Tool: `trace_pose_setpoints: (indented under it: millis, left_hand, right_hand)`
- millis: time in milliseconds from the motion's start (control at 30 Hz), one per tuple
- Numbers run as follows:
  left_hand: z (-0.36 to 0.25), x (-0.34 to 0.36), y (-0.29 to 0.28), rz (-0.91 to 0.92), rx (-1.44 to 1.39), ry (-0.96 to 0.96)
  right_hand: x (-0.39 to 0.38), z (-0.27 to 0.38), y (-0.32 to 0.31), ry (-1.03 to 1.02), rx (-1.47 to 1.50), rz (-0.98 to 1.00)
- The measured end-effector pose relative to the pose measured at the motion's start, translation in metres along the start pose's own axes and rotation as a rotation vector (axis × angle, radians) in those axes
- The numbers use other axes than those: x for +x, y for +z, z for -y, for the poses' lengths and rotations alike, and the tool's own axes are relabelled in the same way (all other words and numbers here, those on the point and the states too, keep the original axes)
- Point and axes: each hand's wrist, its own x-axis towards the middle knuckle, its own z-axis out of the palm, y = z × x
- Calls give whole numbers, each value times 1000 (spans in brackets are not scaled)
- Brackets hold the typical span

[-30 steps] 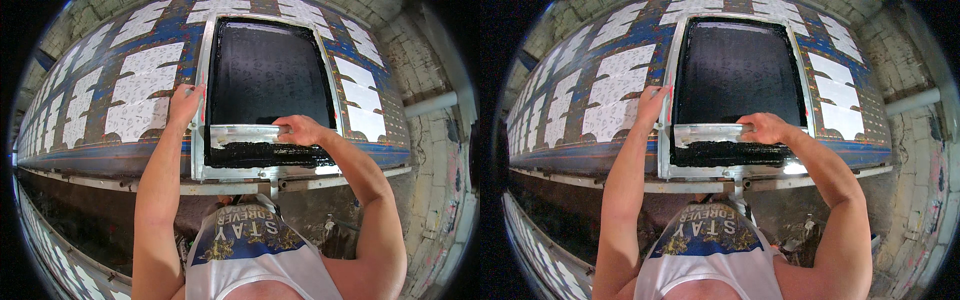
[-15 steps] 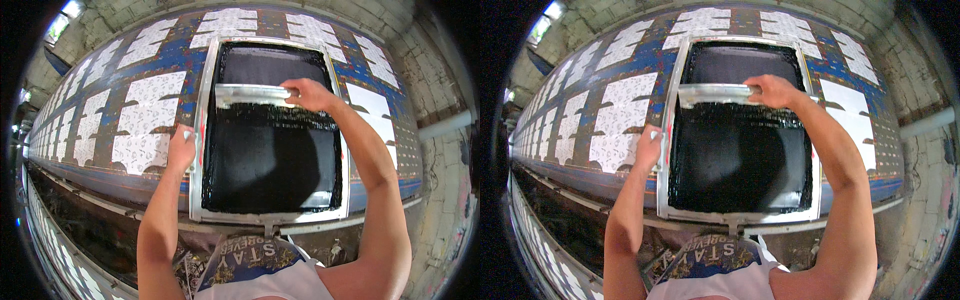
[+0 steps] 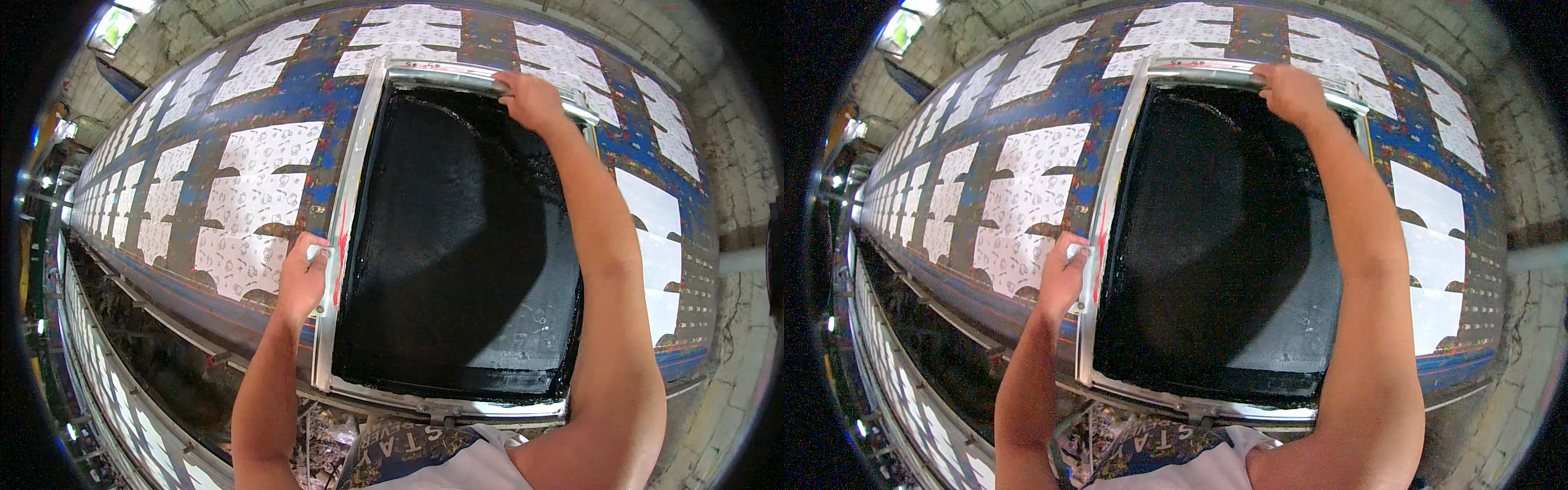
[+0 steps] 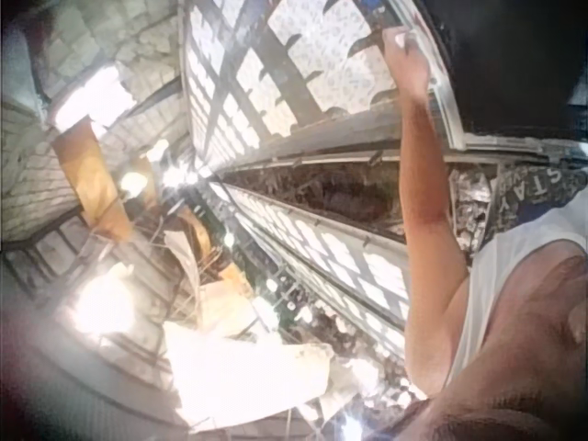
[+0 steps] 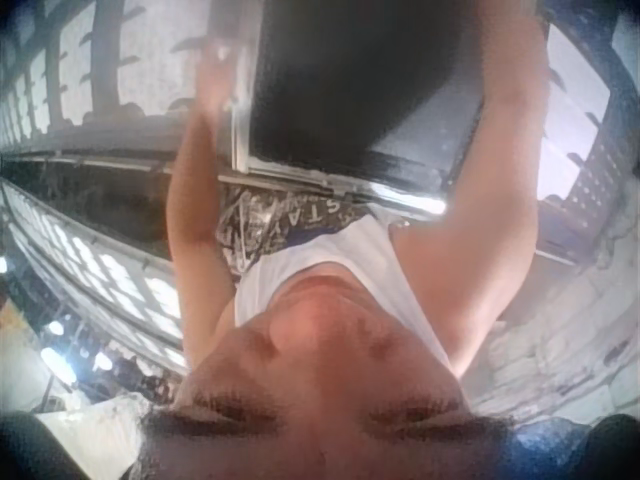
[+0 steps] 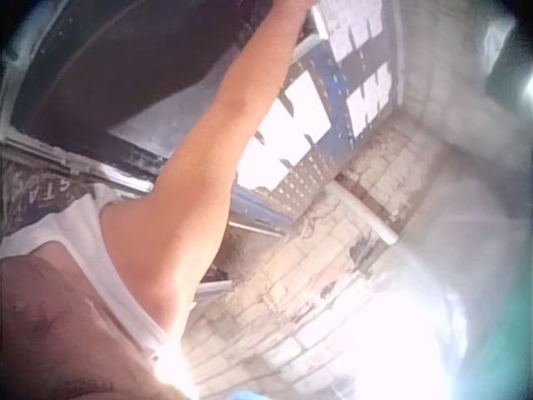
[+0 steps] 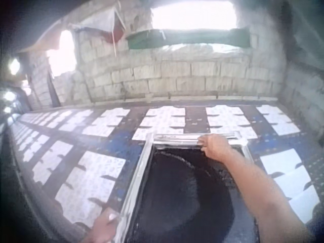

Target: The person repeatedly pulls a squeegee across a screen printing frame to spread black ink over a mesh screen. The person holds the frame steady with one hand while using the other to draw the squeegee in consistent strokes.

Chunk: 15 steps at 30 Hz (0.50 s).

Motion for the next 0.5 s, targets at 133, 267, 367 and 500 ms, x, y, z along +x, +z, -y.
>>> trace_pose_setpoints:
  millis: [133, 267, 367, 500]
  left_hand:
    - [0, 1, 0, 12, 8, -39]
    - [-1, -1, -1, 7, 21, -22]
    - [0, -1, -1, 4, 28, -8]
    - [4, 0, 0, -19, 62, 29]
  right_hand:
    - [23, 4, -10, 2, -135, 279]
    - [8, 12, -12, -34, -126, 234]
    - [-8, 19, -21, -33, -86, 293]
    - [-53, 40, -36, -108, -85, 281]
